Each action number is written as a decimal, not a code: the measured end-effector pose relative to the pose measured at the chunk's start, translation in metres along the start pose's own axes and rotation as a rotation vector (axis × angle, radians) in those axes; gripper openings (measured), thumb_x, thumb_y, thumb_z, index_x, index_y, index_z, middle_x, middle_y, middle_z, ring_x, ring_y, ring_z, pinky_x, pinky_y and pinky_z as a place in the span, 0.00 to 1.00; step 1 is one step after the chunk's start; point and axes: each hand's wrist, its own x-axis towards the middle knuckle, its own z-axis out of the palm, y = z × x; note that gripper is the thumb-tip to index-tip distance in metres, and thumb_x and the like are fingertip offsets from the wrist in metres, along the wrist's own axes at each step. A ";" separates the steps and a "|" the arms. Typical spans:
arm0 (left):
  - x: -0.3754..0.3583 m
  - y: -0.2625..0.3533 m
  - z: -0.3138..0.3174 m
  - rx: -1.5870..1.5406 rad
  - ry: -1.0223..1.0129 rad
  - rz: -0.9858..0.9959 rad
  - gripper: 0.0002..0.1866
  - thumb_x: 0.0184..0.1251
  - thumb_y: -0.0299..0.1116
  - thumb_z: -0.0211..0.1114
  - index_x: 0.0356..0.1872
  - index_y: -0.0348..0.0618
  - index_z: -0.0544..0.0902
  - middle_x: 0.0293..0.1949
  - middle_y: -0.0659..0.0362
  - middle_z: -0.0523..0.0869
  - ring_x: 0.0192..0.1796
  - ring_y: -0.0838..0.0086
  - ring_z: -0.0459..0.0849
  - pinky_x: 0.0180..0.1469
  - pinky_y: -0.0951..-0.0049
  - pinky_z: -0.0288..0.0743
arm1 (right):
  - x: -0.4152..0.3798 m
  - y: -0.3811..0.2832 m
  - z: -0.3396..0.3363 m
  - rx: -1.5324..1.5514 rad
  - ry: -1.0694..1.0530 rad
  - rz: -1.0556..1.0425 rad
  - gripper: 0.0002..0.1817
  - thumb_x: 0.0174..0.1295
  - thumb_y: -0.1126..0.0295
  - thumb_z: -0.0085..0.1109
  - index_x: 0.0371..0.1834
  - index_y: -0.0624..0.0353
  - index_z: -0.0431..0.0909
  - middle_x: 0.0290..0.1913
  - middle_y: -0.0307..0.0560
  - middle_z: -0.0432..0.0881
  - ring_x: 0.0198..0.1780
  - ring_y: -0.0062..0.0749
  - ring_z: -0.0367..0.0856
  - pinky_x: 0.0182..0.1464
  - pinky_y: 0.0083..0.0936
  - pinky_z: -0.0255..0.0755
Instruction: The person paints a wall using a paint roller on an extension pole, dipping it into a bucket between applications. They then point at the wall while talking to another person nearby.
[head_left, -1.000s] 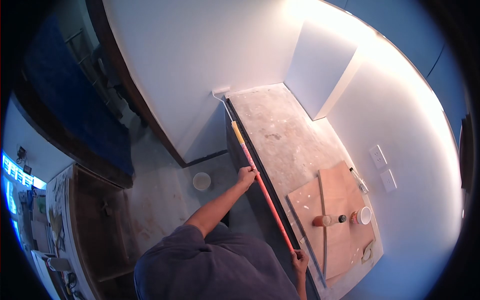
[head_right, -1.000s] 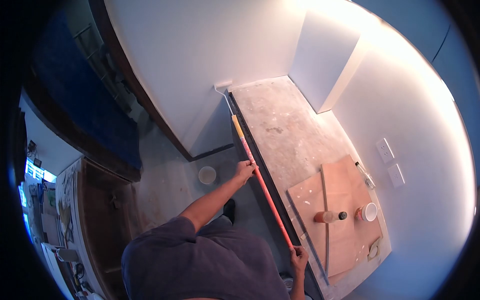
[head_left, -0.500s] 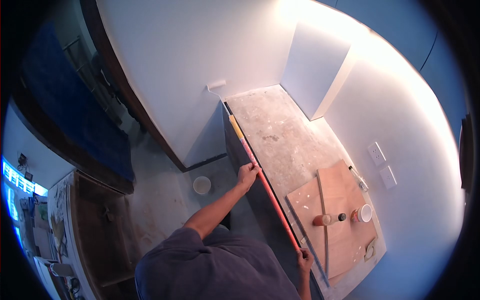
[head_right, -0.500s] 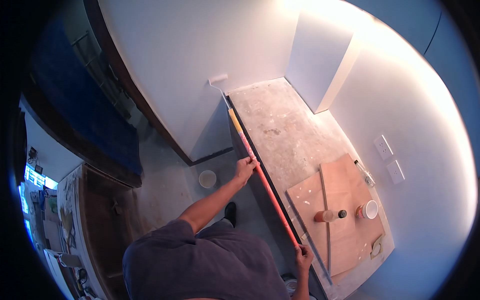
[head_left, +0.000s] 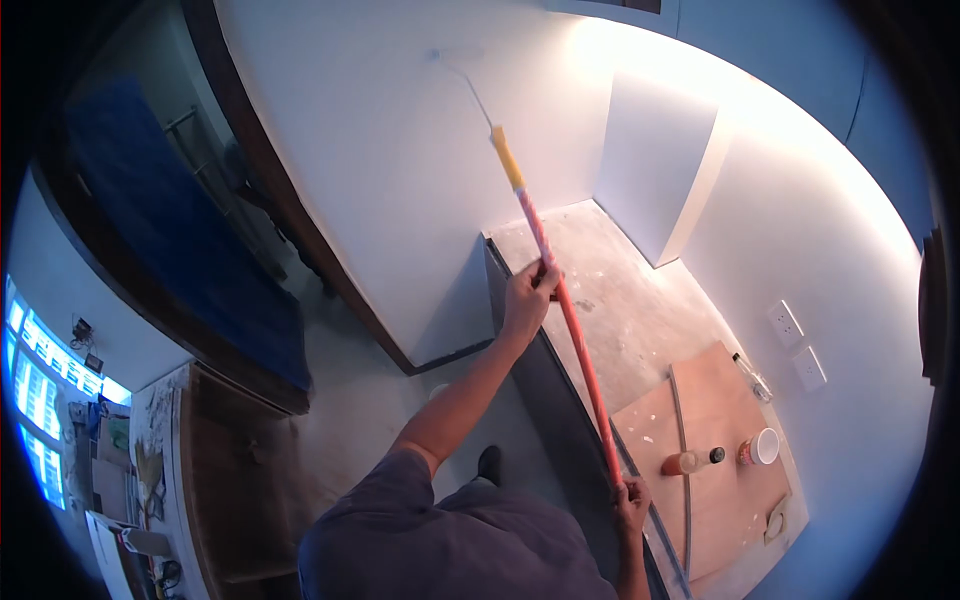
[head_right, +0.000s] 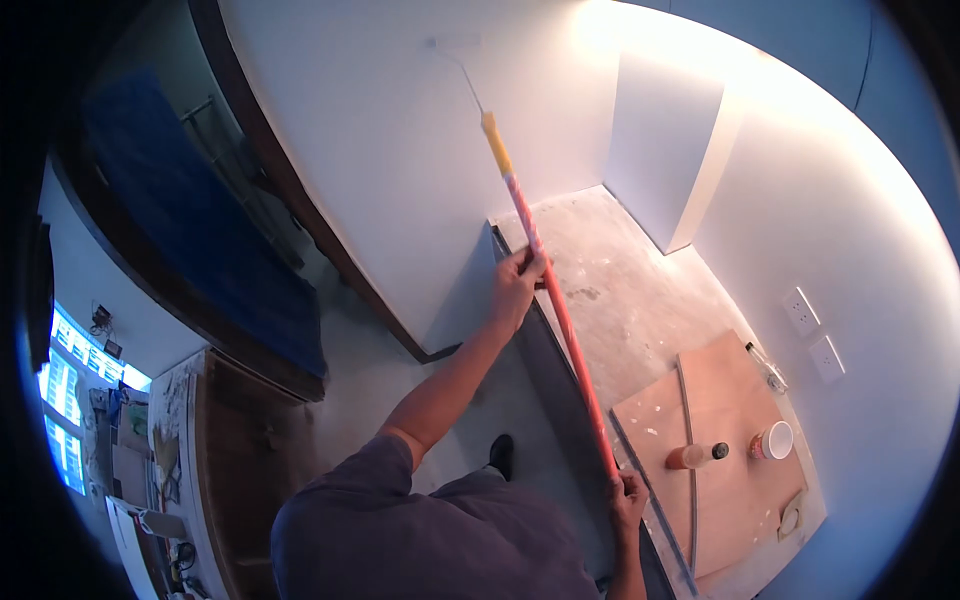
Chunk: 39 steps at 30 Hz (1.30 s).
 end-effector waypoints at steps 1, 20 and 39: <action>0.009 0.021 0.006 0.042 -0.010 0.057 0.12 0.74 0.33 0.60 0.49 0.35 0.82 0.36 0.64 0.83 0.35 0.81 0.81 0.40 0.74 0.82 | 0.011 -0.009 0.006 0.019 0.014 -0.002 0.11 0.70 0.63 0.60 0.36 0.59 0.74 0.21 0.33 0.73 0.19 0.14 0.68 0.22 0.13 0.61; -0.027 -0.073 0.062 0.151 -0.078 -0.103 0.10 0.69 0.33 0.60 0.37 0.33 0.79 0.28 0.56 0.84 0.29 0.74 0.86 0.29 0.72 0.85 | 0.017 -0.007 -0.079 -0.277 0.164 -0.010 0.10 0.68 0.67 0.59 0.34 0.64 0.80 0.20 0.34 0.74 0.21 0.14 0.70 0.23 0.15 0.61; -0.087 -0.215 0.068 -0.004 -0.090 -0.703 0.07 0.69 0.26 0.54 0.38 0.33 0.79 0.33 0.55 0.83 0.34 0.70 0.86 0.40 0.68 0.88 | -0.034 0.007 -0.130 -0.617 0.362 0.007 0.07 0.60 0.72 0.63 0.34 0.65 0.86 0.18 0.43 0.77 0.22 0.19 0.74 0.27 0.22 0.67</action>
